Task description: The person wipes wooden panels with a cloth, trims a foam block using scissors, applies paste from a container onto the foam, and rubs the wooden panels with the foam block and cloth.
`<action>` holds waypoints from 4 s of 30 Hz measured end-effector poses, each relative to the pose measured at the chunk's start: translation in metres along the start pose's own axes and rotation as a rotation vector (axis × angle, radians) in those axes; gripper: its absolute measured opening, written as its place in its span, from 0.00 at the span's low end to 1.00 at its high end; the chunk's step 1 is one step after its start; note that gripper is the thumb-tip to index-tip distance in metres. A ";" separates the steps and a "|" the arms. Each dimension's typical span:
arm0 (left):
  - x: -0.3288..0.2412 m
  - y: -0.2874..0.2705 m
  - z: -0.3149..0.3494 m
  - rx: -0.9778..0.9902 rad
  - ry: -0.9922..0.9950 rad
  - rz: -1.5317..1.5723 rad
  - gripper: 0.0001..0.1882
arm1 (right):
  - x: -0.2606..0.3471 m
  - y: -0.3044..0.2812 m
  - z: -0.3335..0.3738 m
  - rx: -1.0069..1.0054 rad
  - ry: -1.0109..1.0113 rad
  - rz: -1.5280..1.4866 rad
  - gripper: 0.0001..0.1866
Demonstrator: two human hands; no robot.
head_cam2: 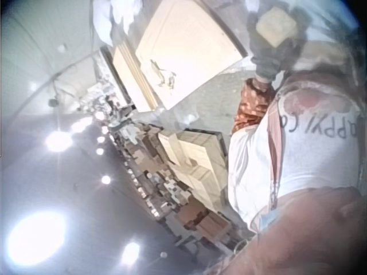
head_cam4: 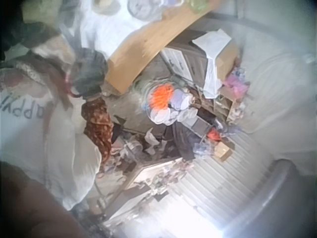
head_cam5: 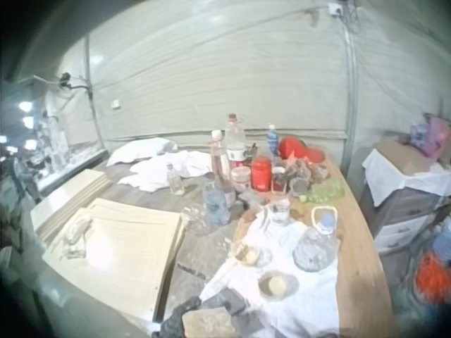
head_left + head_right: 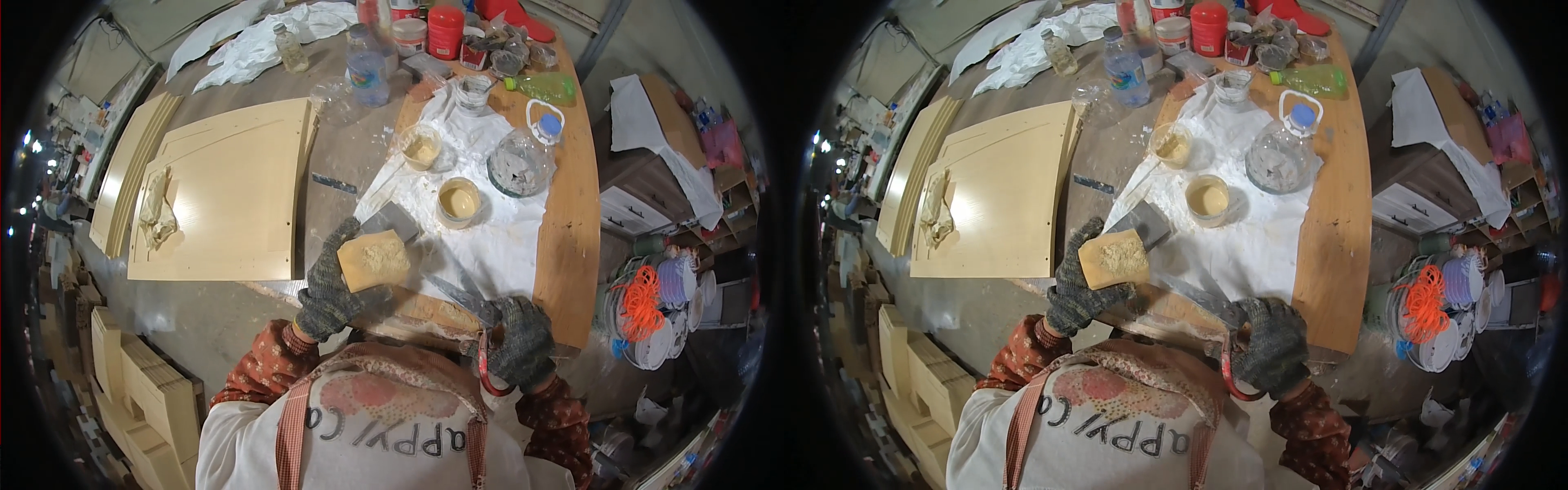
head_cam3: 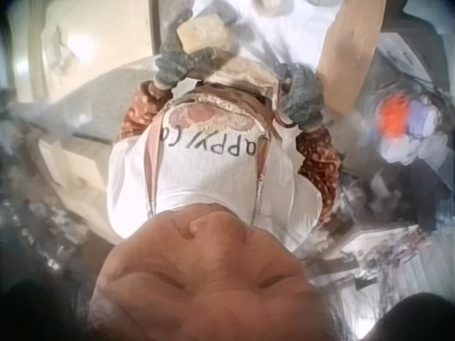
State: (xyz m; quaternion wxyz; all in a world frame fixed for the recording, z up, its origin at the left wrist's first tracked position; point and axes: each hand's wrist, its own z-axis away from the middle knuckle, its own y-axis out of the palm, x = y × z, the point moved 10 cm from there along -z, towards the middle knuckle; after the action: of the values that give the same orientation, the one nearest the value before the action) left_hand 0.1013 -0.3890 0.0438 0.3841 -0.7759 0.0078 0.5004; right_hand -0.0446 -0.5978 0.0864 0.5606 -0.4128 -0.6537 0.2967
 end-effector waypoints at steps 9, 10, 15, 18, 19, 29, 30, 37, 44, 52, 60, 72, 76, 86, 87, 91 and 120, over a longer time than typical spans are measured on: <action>-0.039 -0.021 -0.019 -0.103 0.094 -0.269 0.32 | 0.006 0.001 -0.026 0.016 -0.038 -0.024 0.19; -0.048 -0.019 -0.026 -0.075 0.097 -0.246 0.29 | 0.004 0.010 -0.031 0.042 0.000 -0.061 0.20; -0.060 -0.019 -0.030 -0.090 0.155 -0.222 0.21 | 0.021 0.041 -0.053 0.210 0.004 -0.121 0.28; -0.049 -0.032 -0.013 -0.294 0.221 -0.263 0.20 | 0.029 0.039 -0.060 0.183 -0.006 -0.129 0.28; -0.053 -0.033 -0.014 -0.287 0.222 -0.263 0.20 | 0.028 0.042 -0.059 0.182 0.000 -0.132 0.28; -0.075 -0.028 -0.032 -0.101 0.054 -0.142 0.18 | 0.029 0.051 -0.046 0.314 0.054 -0.104 0.29; -0.073 -0.026 -0.031 -0.114 0.069 -0.181 0.18 | 0.022 0.054 -0.043 0.358 0.158 -0.190 0.27; -0.066 -0.025 -0.027 -0.075 0.116 -0.274 0.19 | 0.016 0.041 -0.039 0.207 0.197 -0.151 0.23; -0.079 -0.028 -0.023 -0.115 0.199 -0.188 0.15 | 0.039 0.033 -0.047 0.133 0.046 -0.080 0.26; -0.075 -0.030 -0.020 -0.097 0.136 -0.226 0.16 | 0.043 0.031 -0.050 0.113 0.020 -0.079 0.28; -0.011 -0.030 0.003 -0.206 -0.131 0.035 0.16 | 0.034 0.044 -0.040 0.159 0.066 -0.070 0.26; 0.035 -0.012 0.037 -0.141 -0.324 0.588 0.39 | 0.063 0.033 -0.054 0.021 -0.105 -0.008 0.33; 0.043 -0.011 0.037 0.047 -0.298 0.628 0.39 | 0.064 0.044 -0.054 0.048 -0.204 0.082 0.31; 0.003 -0.071 0.001 0.019 -0.174 0.218 0.33 | 0.025 0.001 -0.037 0.023 -0.109 0.433 0.26; -0.025 -0.071 -0.001 0.021 0.039 0.061 0.32 | 0.035 -0.005 -0.042 0.012 -0.153 0.425 0.25; -0.079 -0.016 0.001 -0.011 0.416 -0.754 0.36 | 0.070 0.001 -0.057 0.084 -0.193 0.569 0.23; 0.033 -0.116 0.059 -0.431 -0.276 0.224 0.39 | 0.131 0.042 -0.261 0.264 -0.647 0.277 0.22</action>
State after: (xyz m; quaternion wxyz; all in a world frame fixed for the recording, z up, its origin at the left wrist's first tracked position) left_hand 0.1184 -0.2588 0.0740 0.1501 -0.7584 -0.0655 0.6309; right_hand 0.2153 -0.4826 0.1662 0.3283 -0.3063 -0.6911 0.5663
